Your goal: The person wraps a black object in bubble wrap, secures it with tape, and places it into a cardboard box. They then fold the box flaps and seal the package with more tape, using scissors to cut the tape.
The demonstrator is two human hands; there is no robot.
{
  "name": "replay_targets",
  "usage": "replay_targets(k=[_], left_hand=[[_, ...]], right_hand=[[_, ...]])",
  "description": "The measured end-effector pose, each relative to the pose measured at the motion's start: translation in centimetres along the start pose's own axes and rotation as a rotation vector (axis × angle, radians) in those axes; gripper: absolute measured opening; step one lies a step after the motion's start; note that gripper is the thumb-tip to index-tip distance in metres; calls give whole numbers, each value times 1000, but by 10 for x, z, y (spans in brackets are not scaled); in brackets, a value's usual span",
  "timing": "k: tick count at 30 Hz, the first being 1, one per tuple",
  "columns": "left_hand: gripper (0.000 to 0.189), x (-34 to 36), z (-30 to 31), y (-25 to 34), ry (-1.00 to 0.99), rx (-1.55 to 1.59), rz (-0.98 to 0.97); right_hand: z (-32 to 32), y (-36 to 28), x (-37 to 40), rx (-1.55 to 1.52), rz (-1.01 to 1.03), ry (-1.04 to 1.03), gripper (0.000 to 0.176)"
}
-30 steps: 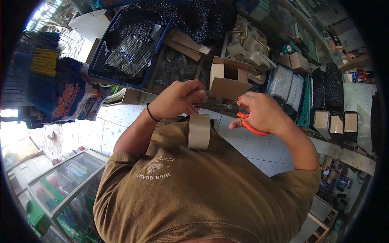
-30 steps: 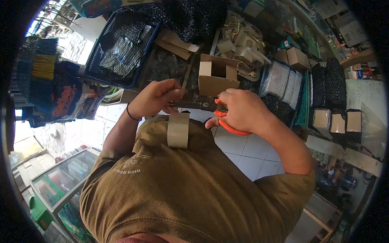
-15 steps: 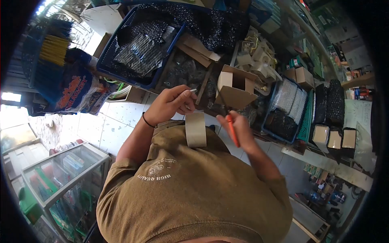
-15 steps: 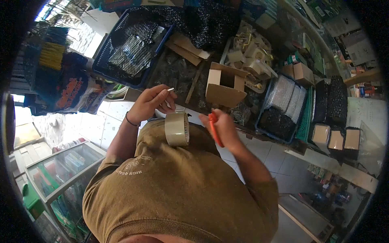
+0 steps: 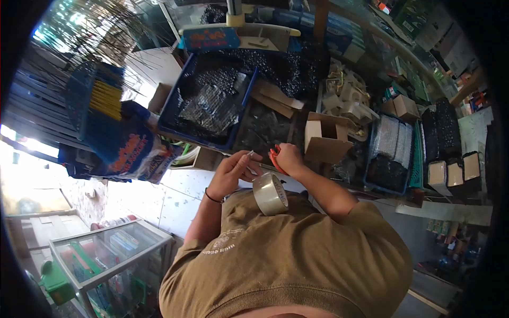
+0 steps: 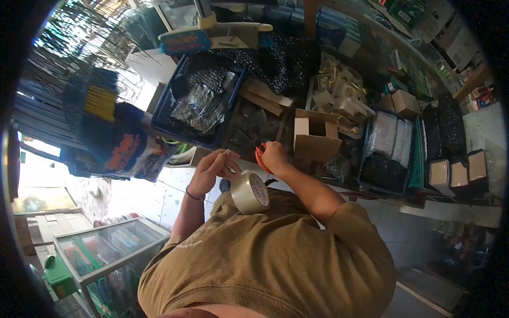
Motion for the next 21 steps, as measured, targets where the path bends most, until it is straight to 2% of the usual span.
replay_targets(k=[9, 13, 16, 19, 21], left_hand=[[41, 13, 4, -4, 28, 43, -19], [43, 15, 0, -5, 20, 35, -8], [43, 15, 0, -6, 24, 31, 9], [45, 15, -3, -2, 20, 5, -9], [46, 13, -5, -1, 10, -4, -5]], right_hand=[[4, -15, -40, 302, 94, -73, 29], [-6, -6, -51, 313, 83, -123, 31], [-5, -6, -49, 356, 114, -157, 40], [-3, -8, -41, 253, 141, -144, 42], [-5, -9, -42, 276, 127, -84, 31]])
Point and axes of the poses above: each hand's wrist, its own x-axis away from the middle knuckle, its own z-axis out of the back of the hand, y = z × x, the point moved 1 cm from there along -x, towards the middle knuckle, and after that the axes turned 3 degrees about x, right-handed, at the moved point
